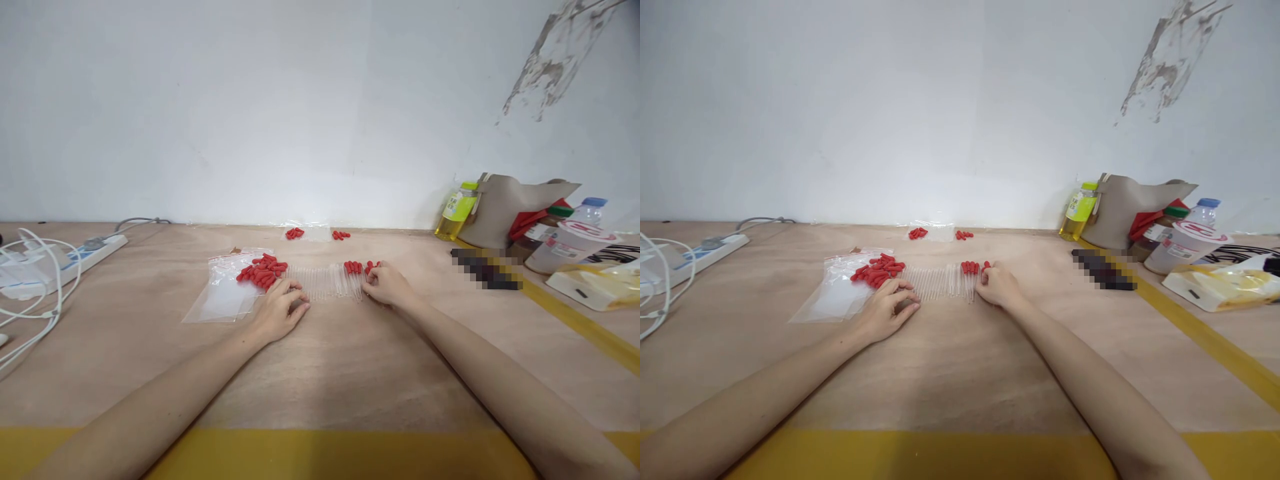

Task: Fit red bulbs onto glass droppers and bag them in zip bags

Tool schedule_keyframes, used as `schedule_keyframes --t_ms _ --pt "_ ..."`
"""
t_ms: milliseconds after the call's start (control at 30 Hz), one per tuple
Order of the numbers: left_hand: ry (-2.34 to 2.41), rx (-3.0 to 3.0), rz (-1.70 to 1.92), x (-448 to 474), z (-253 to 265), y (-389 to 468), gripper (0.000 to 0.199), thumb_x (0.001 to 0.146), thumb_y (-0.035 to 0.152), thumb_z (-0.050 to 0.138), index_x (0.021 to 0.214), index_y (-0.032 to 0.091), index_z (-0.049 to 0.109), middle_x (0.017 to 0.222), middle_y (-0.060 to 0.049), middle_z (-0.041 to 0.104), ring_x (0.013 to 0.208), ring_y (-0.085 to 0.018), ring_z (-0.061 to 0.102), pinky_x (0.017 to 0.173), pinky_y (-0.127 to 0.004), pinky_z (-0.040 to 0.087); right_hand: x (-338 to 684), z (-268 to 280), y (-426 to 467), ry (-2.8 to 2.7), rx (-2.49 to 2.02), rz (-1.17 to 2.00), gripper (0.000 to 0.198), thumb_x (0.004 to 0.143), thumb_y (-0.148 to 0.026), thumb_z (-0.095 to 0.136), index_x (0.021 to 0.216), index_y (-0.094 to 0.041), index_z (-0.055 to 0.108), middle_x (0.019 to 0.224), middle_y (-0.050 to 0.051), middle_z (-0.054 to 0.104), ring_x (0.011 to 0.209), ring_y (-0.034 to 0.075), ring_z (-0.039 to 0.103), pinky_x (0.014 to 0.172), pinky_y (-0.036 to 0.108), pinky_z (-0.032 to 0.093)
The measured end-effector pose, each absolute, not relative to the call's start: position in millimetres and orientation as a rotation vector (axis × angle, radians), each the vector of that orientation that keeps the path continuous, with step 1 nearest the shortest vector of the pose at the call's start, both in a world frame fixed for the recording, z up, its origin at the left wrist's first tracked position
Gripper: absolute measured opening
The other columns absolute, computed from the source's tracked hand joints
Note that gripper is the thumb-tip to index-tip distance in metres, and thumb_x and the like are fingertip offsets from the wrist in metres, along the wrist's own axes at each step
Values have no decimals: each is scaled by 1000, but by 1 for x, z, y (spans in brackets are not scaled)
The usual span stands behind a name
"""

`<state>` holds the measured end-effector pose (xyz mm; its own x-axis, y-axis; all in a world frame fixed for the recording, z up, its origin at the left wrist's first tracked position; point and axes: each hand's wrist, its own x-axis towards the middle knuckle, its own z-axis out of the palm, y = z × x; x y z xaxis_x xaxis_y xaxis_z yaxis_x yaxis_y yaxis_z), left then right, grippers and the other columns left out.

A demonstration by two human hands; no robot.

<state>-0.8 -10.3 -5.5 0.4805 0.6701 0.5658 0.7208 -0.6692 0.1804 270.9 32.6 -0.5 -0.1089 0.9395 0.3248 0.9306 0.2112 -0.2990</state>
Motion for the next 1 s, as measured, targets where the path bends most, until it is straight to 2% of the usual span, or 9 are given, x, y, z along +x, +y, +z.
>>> schedule_keyframes --t_ms 133,367,700,1000 --pt "-1251 -2626 -934 0 -5 -11 11 79 24 53 81 18 62 95 -6 52 89 -20 49 78 -36 43 263 -4 33 -2059 -1845 -94 18 73 -25 49 62 -15 59 87 11 52 62 15 50 57 28 38" --pt "-1264 -2621 -930 1 -4 -11 12 79 24 53 81 19 63 96 -6 52 90 -20 48 79 -35 43 252 -3 28 -2089 -1994 -161 28 79 -26 40 80 -9 63 98 18 49 82 25 52 67 34 41" --pt "-1268 -2620 -936 1 -4 -12 11 78 25 53 80 19 62 96 -6 53 89 -21 49 78 -36 43 244 5 24 -2016 -2175 22 34 79 -28 39 93 -7 62 108 21 46 96 28 47 74 37 40" --pt "-1255 -2629 -936 1 -4 -12 12 78 25 53 81 19 63 96 -6 53 89 -20 48 78 -35 42 243 4 23 -1962 -2161 86 32 79 -28 39 87 -7 63 105 24 46 96 31 48 73 39 40"
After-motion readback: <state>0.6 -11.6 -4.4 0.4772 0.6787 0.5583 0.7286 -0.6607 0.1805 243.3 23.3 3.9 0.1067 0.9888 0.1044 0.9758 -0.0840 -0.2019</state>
